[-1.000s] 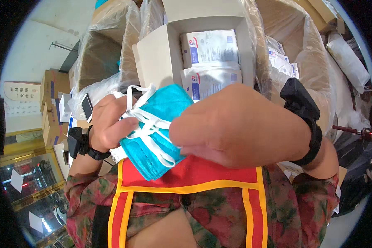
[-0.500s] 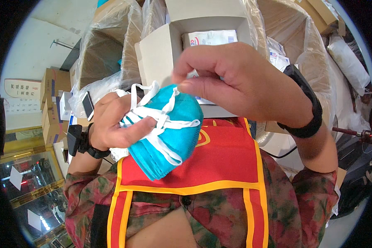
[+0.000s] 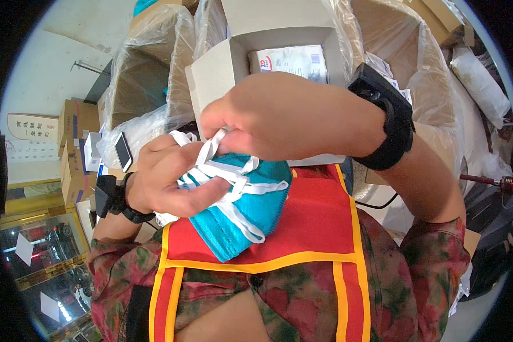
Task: Sorting and packaging respirators into boxes.
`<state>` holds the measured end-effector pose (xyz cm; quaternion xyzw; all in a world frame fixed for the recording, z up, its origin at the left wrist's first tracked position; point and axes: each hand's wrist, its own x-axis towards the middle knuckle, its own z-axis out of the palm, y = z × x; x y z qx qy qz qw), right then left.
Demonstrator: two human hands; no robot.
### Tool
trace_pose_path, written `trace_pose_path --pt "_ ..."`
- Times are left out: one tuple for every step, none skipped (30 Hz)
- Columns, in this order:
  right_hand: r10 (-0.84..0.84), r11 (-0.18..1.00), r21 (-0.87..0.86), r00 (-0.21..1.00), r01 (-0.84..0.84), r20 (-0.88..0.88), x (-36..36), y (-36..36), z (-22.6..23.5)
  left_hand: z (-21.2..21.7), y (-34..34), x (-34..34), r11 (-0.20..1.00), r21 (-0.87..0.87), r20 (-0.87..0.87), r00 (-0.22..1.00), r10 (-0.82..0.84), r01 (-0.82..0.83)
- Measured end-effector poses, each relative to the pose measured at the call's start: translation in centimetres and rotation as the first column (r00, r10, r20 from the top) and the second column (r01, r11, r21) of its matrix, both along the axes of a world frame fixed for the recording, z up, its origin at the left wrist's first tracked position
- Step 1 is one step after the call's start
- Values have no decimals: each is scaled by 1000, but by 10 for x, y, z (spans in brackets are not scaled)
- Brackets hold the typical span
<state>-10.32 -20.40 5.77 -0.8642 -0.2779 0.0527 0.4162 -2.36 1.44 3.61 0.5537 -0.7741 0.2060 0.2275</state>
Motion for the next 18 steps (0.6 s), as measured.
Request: trace_pose_path --pt "-8 999 -32 1000 8 -2 -1 -1 -3 -1 0 0 1000 0 -2 1000 1 -1" --pt "-17 998 -63 1000 17 -3 -2 -2 -4 -1 0 0 1000 -3 -8 1000 -4 4" --pt "-18 998 -62 1000 18 -4 -3 -4 -5 -2 -1 0 1000 -5 -13 1000 -11 11" --pt "-13 1000 -22 999 12 -41 -3 -8 -6 0 0 0 1000 -4 -14 1000 -13 13" --pt "-6 1000 19 997 8 -77 -3 -11 -7 3 3 1 998 66 -24 1000 0 2" --pt "-4 1000 18 997 5 -78 -2 -16 -7 5 6 2 991 135 -33 999 19 -14" --pt "7 992 129 986 15 -169 -1 -21 -6 6 7 2 991 134 -34 999 21 -16" --pt "28 971 237 966 35 -257 -1 -23 -5 6 8 2 991 133 -33 999 31 -27" --pt "68 924 375 935 72 -347 -4 -22 -4 6 7 2 991 132 -30 999 35 -31" --pt "64 924 374 936 76 -347 -4 -22 -3 6 7 2 991 131 -30 999 31 -27" --pt "76 915 393 921 88 -383 -3 -22 -3 7 6 2 990 141 -23 999 30 -27" --pt "91 906 411 904 99 -419 -3 -22 -2 7 6 1 988 153 -15 999 32 -29" --pt "91 906 411 903 99 -419 -3 -22 -2 7 5 1 988 152 -16 999 33 -30" --pt "61 898 418 900 140 -433 -4 -21 -3 6 5 1 991 132 -26 999 34 -30" --pt "28 886 426 894 185 -446 -5 -20 -5 6 5 1 993 114 -35 999 31 -27" --pt "26 885 427 894 188 -447 -5 -20 -9 6 4 0 993 116 -36 999 29 -25" --pt "28 890 428 917 158 -398 -3 -20 -14 6 4 -1 994 110 -64 998 19 -12" --pt "34 896 426 937 125 -348 -1 -19 -16 7 4 -1 995 103 -92 996 13 -4"
